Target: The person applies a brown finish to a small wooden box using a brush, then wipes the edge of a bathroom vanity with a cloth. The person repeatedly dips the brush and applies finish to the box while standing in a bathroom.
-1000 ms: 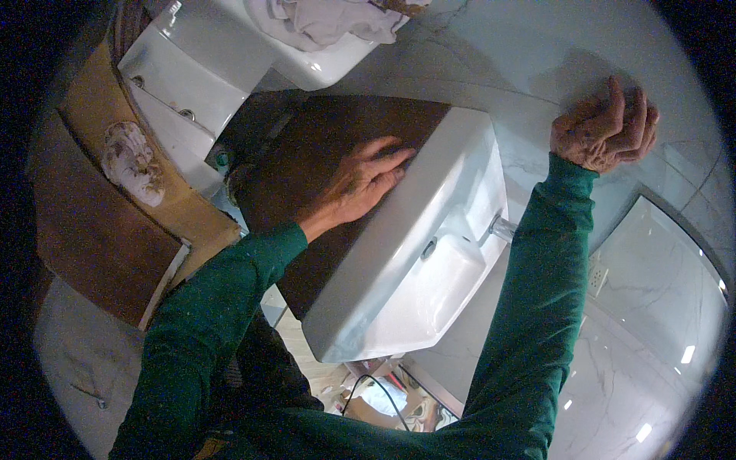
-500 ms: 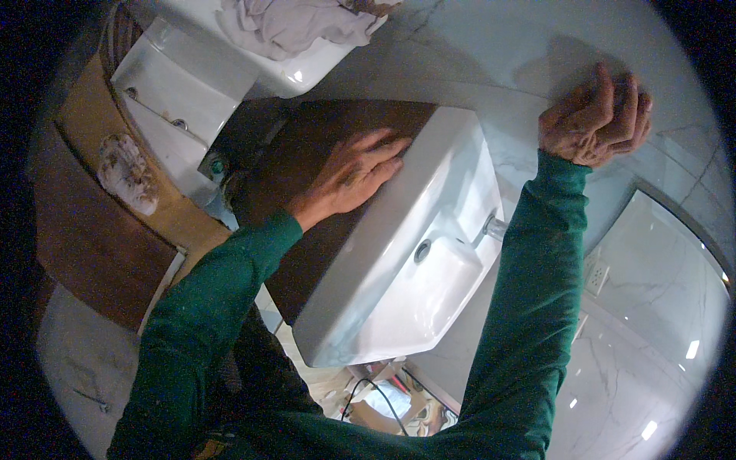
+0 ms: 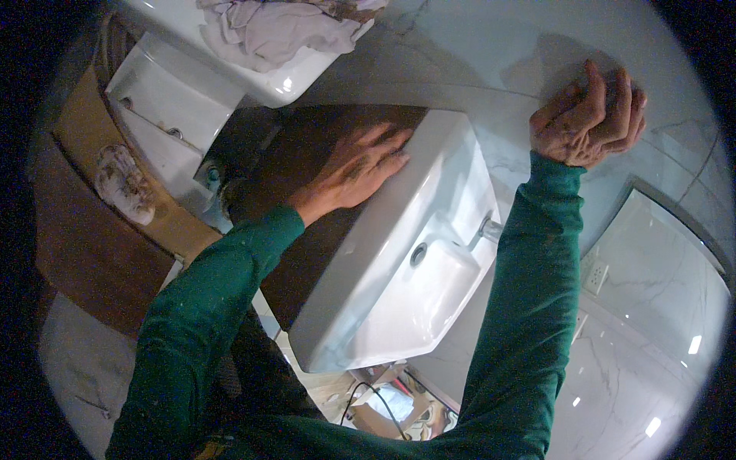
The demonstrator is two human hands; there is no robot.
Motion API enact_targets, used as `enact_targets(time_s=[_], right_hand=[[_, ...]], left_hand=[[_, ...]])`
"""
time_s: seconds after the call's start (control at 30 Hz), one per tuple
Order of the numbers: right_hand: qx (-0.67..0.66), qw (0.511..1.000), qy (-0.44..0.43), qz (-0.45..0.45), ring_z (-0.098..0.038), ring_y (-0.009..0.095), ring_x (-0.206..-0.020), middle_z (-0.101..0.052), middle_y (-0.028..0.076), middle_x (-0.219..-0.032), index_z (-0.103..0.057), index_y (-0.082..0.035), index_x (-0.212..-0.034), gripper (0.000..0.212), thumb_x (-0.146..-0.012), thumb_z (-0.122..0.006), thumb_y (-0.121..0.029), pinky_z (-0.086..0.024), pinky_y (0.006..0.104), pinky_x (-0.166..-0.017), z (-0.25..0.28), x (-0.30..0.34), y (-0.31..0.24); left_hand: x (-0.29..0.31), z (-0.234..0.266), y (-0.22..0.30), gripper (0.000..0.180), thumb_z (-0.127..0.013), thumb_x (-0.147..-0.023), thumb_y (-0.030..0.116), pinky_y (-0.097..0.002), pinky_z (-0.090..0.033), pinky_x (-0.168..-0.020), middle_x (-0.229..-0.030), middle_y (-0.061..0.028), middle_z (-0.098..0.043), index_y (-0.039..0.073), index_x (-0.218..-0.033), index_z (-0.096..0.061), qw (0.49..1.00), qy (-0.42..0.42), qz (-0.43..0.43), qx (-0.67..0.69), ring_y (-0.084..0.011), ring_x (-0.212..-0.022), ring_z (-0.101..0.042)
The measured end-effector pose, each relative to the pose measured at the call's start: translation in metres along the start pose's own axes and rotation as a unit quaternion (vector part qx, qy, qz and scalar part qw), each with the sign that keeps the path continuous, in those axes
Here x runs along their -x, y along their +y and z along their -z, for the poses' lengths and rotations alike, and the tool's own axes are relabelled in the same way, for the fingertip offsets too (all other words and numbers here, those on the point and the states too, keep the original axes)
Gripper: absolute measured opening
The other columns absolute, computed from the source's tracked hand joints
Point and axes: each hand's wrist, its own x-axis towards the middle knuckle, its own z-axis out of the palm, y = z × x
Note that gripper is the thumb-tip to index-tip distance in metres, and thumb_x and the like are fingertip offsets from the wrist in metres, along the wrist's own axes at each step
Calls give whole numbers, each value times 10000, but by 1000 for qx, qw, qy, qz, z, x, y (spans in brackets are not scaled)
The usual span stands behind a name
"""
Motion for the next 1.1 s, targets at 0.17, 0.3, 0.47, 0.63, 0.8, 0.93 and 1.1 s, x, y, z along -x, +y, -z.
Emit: enact_targets(time_s=[0.17,0.3,0.47,0.63,0.8,0.93,1.1], right_hand=[[-14,1000,4,0,-431,336,-1246,-521,106,-1291,-596,-150,-1196,320,-883,-537,-128,-304,504,-1062,-1,0,0],[-10,1000,-10,-15,-423,323,-1258,-516,99,-1298,-587,-157,-1214,367,-852,-566,-105,-295,501,-1066,2,1,0],[-13,1000,-13,-24,-417,311,-1267,-502,84,-1313,-573,-172,-1239,413,-834,-587,-94,-300,490,-1058,1,3,0],[-34,998,-18,-41,-408,294,-1287,-496,54,-1313,-577,-230,-1235,418,-835,-605,-109,-309,485,-1050,2,4,1],[-35,998,-22,-51,-379,286,-1320,-469,39,-1345,-569,-268,-1257,429,-849,-613,-142,-289,494,-1070,2,9,3],[-20,997,-47,-57,-351,287,-1342,-452,50,-1366,-547,-291,-1284,442,-862,-616,-177,-249,514,-1108,1,12,2],[-44,992,-63,-102,-372,274,-1322,-458,13,-1377,-606,-271,-1231,441,-828,-619,-92,-298,490,-1077,16,-5,-11]], left_hand=[[-47,3,4,601,-342,-993,513,-480,-320,-1094,-1389,-242,-464,107,-1418,-468,998,-41,45,33,-421,-1284,-437],[-38,12,5,614,-310,-994,536,-498,-317,-1089,-1403,-238,-449,118,-1410,-482,997,-58,36,28,-438,-1273,-433],[43,35,7,579,-331,-997,502,-489,-308,-1088,-1412,-223,-441,120,-1392,-511,996,-79,50,-15,-417,-1277,-422],[163,60,23,522,-463,-979,401,-480,-342,-1040,-1299,-223,-517,30,-1338,-540,984,-22,163,65,-385,-1204,-472],[292,84,43,406,-618,-922,259,-420,-468,-911,-1104,-215,-623,-22,-1215,-610,955,-12,280,95,-357,-1030,-600],[391,104,63,326,-653,-898,157,-390,-505,-843,-1040,-188,-658,-36,-1159,-624,952,-34,297,69,-307,-927,-648],[477,134,71,245,-680,-885,160,-342,-511,-805,-972,-153,-676,-31,-1037,-661,900,11,432,61,-235,-911,-650]])
